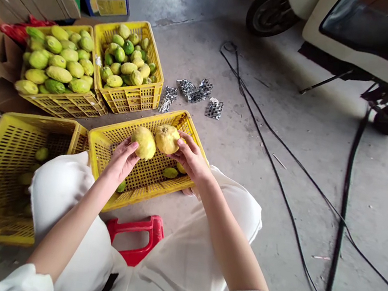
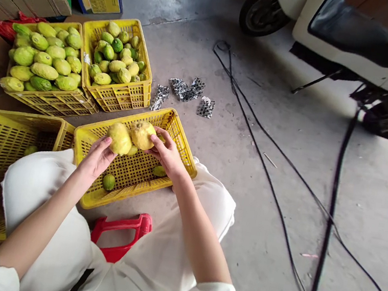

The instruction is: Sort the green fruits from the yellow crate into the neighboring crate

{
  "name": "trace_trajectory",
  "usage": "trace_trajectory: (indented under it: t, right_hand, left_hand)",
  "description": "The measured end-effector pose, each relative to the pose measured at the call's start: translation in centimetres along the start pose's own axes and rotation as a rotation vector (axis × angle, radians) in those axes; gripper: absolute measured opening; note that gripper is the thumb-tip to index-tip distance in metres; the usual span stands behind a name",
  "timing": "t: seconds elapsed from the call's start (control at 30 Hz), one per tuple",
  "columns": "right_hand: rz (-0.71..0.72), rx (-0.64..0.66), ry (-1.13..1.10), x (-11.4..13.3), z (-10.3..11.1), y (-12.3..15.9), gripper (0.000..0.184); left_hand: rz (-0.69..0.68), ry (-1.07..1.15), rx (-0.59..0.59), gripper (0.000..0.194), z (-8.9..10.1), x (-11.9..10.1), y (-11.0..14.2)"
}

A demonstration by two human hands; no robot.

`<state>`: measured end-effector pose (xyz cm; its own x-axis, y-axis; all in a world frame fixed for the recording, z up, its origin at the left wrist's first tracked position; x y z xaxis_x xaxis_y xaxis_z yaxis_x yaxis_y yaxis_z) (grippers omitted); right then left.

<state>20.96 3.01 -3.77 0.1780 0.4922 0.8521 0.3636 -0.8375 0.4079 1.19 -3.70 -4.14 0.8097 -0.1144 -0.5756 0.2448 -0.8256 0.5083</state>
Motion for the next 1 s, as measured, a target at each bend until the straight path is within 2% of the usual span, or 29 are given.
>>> trace_trajectory:
  t: [0.13, 0.23, 0.37, 0.5, 0.7, 0.87, 1.0]
  right_hand:
    - [0.033, -0.026, 0.029, -0.4, -0.4, 0.1, 0.069]
    - [0.020, -0.035, 0.034, -0.6, -0.4, 0.2, 0.070]
    - [-0.041, 0.013, 0.043, -0.5, -0.4, 0.4, 0.062]
    - [-0.046, -0.025, 0.062, -0.9, -0.1, 0.2, 0.053]
    - [-0.102, -0.031, -0.035, -2.1, -0.2, -0.6, 0.034]
    - [-0.156, -0.014, -0.086, -2.1, -0.6, -0.8, 0.032]
    - [-0.151, 0.004, -0.114, -1.8, -1.2, -0.8, 0.032]
  left_hand:
    - [0.017, -0.011, 0.000, 0.055, 0.2, 0.4, 0.0]
    - [0.040, -0.026, -0.005, 0.054, 0.3, 0.6, -0.1]
    - [0.045, -0.026, -0.035, 0.054, 0.3, 0.2, -0.1]
    - [0.082, -0.026, -0.080, 0.045, 0.2, -0.4, 0.1]
    - [0.142, -0.035, -0.055, 0.039, 0.0, -0.6, 0.2]
    - [0.177, -0.009, -0.107, 0.033, 0.1, -0.6, 0.5]
    - [0.236, 0.043, -0.093, 0.039, -0.2, -0.7, 0.9]
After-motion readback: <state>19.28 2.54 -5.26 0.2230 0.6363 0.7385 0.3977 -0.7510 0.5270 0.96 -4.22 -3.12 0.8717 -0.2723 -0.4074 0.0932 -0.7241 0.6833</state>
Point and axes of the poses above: each hand's wrist, its own y-axis away from the middle knuckle, its own z-axis out of the back of the hand, x = y × z, the point moved 3 cm from there along -y, towards the middle knuckle, and after that the axes turned 8 degrees about y, right-handed, at the moved point
